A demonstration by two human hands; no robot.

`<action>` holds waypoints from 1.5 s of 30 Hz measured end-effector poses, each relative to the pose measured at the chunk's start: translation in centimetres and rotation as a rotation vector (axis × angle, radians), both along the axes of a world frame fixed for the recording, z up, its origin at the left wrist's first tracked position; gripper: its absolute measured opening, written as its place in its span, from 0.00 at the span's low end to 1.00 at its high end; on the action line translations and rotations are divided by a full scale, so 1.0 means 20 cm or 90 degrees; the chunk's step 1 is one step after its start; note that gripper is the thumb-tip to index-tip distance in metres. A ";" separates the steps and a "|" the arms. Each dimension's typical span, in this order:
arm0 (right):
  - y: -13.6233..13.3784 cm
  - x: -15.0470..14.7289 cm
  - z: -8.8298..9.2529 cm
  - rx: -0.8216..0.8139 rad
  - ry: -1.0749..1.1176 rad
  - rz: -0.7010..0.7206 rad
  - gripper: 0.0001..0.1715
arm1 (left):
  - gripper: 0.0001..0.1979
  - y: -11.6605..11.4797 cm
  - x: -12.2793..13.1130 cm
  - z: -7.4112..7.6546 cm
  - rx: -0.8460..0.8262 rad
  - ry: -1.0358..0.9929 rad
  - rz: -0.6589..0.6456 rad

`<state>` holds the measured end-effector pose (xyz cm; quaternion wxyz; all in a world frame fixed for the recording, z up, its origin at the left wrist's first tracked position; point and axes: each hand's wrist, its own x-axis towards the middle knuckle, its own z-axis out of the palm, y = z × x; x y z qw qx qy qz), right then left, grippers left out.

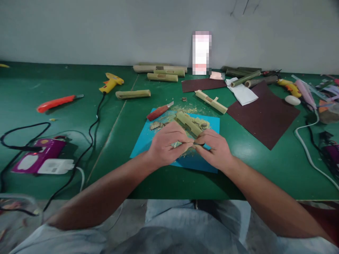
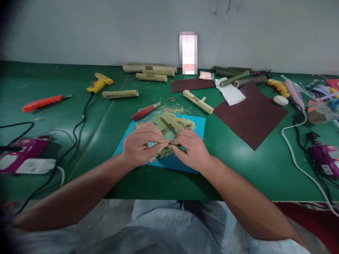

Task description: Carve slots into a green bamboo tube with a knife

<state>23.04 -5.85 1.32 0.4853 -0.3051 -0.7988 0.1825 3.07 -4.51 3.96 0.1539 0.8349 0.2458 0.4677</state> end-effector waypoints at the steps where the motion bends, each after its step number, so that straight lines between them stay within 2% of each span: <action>1: 0.00 0.00 0.00 -0.001 0.010 0.003 0.07 | 0.02 0.00 0.00 0.00 0.003 -0.004 0.001; 5: -0.01 0.00 0.02 -0.030 0.055 0.005 0.05 | 0.04 0.00 0.00 0.00 -0.014 0.000 0.016; 12: -0.01 0.01 0.05 -0.087 0.062 -0.023 0.13 | 0.05 0.02 0.00 -0.02 -0.092 0.001 0.016; 17: -0.02 0.00 0.05 -0.117 0.105 -0.023 0.09 | 0.08 0.01 -0.01 -0.02 -0.119 -0.016 0.044; 20: -0.02 0.01 0.04 -0.157 0.121 -0.043 0.05 | 0.06 0.02 -0.01 -0.04 -0.131 -0.039 0.070; 23: -0.01 0.01 0.04 -0.192 0.134 -0.038 0.07 | 0.03 0.02 -0.02 -0.05 -0.135 -0.054 0.103; 27: -0.01 0.01 0.03 -0.162 0.098 -0.021 0.05 | 0.04 0.01 -0.02 -0.05 -0.141 -0.067 0.096; 32: -0.01 0.00 0.01 -0.145 0.085 -0.084 0.05 | 0.05 0.01 -0.01 -0.06 -0.142 -0.057 0.099; 36: 0.00 0.00 0.01 -0.148 0.086 -0.095 0.06 | 0.07 0.00 -0.01 -0.05 -0.163 -0.071 0.063; 41: -0.01 0.01 0.02 -0.090 0.065 -0.107 0.04 | 0.14 0.01 -0.01 -0.04 -0.232 -0.082 0.078; 45: -0.02 0.02 0.02 -0.083 0.040 -0.125 0.02 | 0.21 0.03 -0.01 -0.05 -0.266 -0.085 0.039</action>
